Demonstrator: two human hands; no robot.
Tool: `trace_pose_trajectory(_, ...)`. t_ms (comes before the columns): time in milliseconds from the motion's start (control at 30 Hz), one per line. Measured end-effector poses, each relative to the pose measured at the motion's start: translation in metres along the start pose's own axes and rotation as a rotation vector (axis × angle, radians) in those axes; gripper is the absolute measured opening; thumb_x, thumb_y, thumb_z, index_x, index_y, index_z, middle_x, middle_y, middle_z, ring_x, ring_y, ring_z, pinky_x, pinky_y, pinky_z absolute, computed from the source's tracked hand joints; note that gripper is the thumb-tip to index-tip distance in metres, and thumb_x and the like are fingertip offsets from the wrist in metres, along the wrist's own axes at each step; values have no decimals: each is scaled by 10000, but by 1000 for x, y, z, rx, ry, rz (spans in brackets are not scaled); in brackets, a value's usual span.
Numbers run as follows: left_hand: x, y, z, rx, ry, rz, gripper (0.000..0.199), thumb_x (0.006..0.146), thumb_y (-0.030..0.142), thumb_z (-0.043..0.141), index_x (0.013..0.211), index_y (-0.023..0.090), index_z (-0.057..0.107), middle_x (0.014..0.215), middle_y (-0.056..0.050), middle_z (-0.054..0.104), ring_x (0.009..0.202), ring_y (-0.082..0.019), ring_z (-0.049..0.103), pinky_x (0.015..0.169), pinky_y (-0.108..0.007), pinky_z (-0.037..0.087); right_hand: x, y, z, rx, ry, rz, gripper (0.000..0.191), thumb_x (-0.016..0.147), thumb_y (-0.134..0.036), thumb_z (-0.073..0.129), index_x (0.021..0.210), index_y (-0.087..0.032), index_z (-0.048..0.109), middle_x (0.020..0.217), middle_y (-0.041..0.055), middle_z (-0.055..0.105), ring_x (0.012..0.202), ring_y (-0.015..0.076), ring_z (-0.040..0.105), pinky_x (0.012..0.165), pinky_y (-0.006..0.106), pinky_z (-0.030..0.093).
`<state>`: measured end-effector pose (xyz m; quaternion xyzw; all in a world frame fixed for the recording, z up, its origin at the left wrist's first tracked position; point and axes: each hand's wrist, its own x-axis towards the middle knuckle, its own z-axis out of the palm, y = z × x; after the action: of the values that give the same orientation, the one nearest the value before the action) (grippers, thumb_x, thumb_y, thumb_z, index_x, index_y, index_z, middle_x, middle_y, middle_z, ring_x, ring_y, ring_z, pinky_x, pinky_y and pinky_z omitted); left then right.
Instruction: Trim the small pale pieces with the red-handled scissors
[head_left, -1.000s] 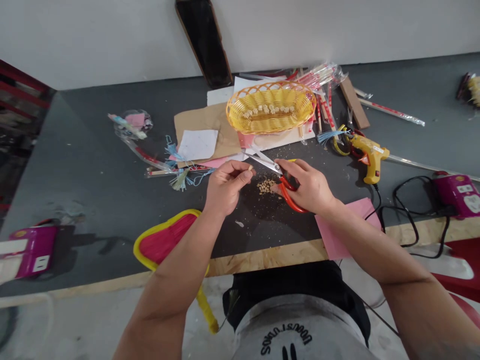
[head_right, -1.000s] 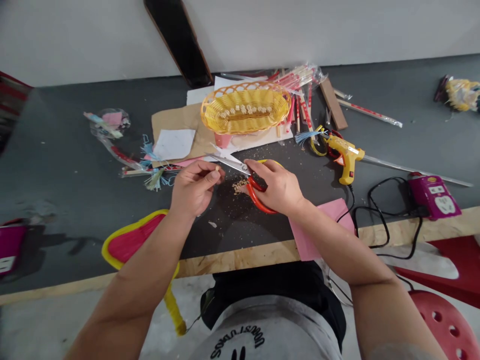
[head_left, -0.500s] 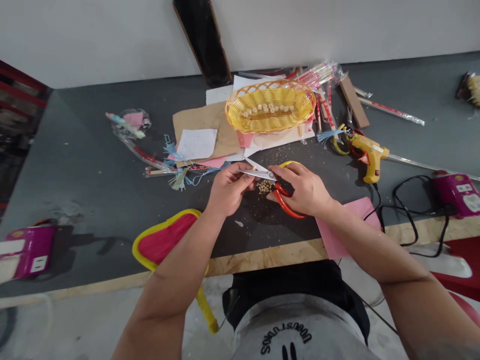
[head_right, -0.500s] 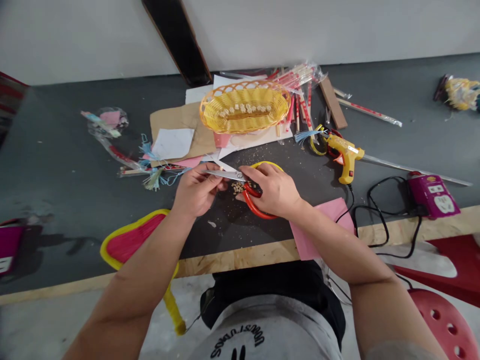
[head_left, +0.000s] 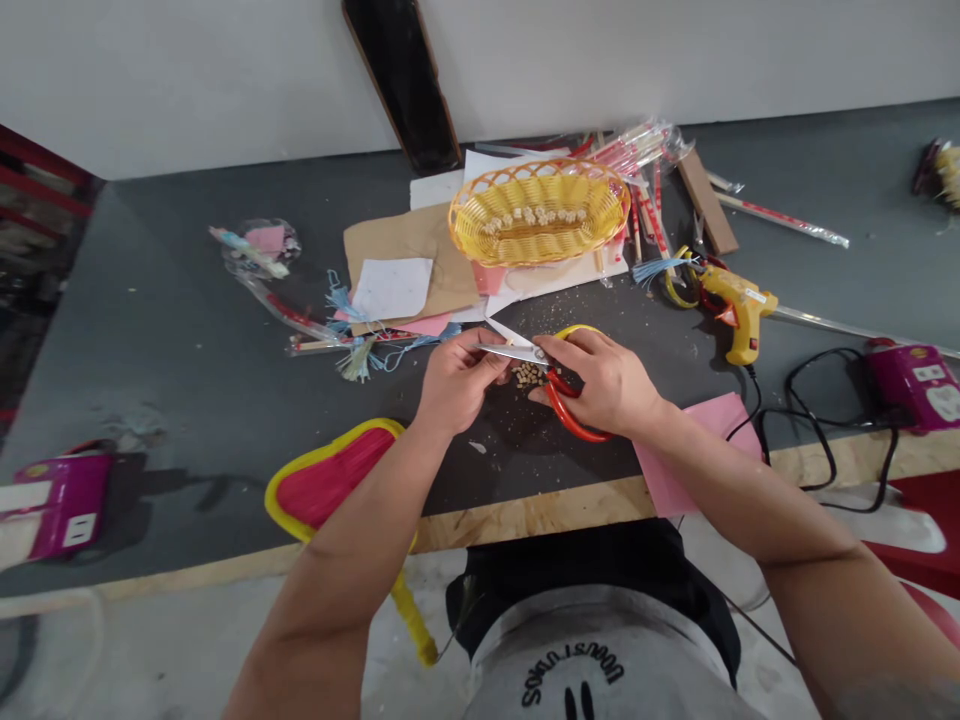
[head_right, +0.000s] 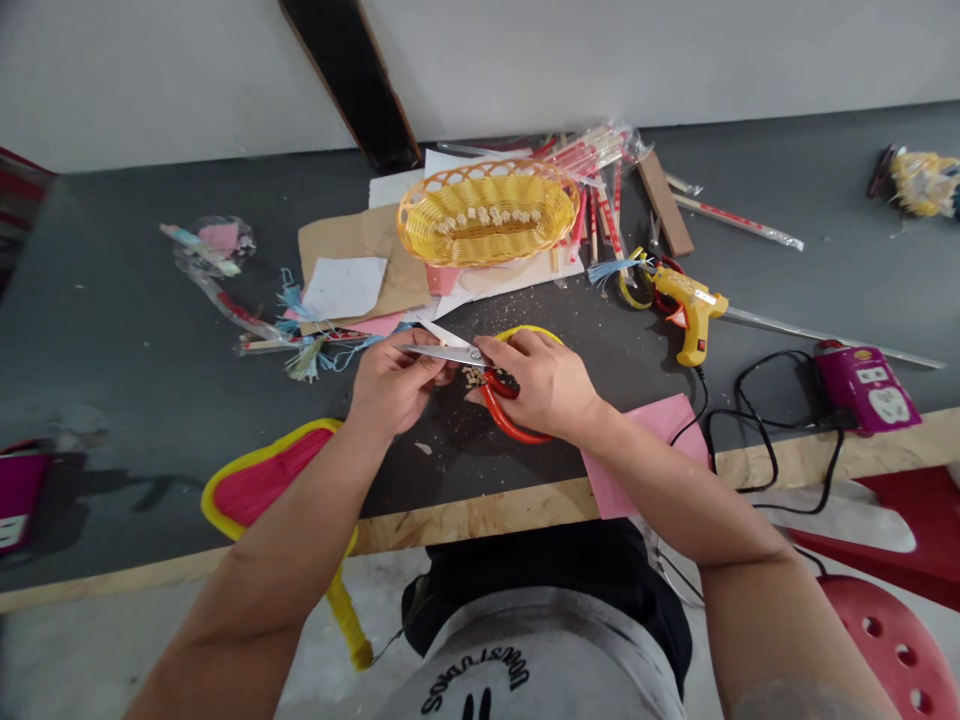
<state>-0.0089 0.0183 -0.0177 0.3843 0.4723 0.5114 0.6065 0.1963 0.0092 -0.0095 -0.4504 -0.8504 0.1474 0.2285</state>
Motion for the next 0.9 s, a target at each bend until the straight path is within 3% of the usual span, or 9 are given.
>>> trace_pose_trajectory(367,-1,-1,4,-30,-1,24,335,575,359,923,677,169,666,558,14,629,496,-90,536,488,-209,416,0,-6,-4,-115,-67,58,545,929,-568,606,1346,-220,649,1100,117,728,940,247,685,753,325,524)
trace_pose_trajectory(600,1,-5,0,44,35,103,301,632,382,895,726,184,689,543,30,607,485,-87,523,498,-214,421,3,-5,-2,-56,-30,71,520,930,-520,613,1349,-215,643,1135,112,724,988,239,679,799,325,536)
trace_pose_trajectory(900,-1,2,-1,73,-48,4,187,629,257,839,662,173,675,588,-6,675,457,-74,479,454,-208,353,2,0,-1,-15,25,-18,567,904,-539,648,1343,-182,650,1112,132,698,1048,270,657,926,400,546)
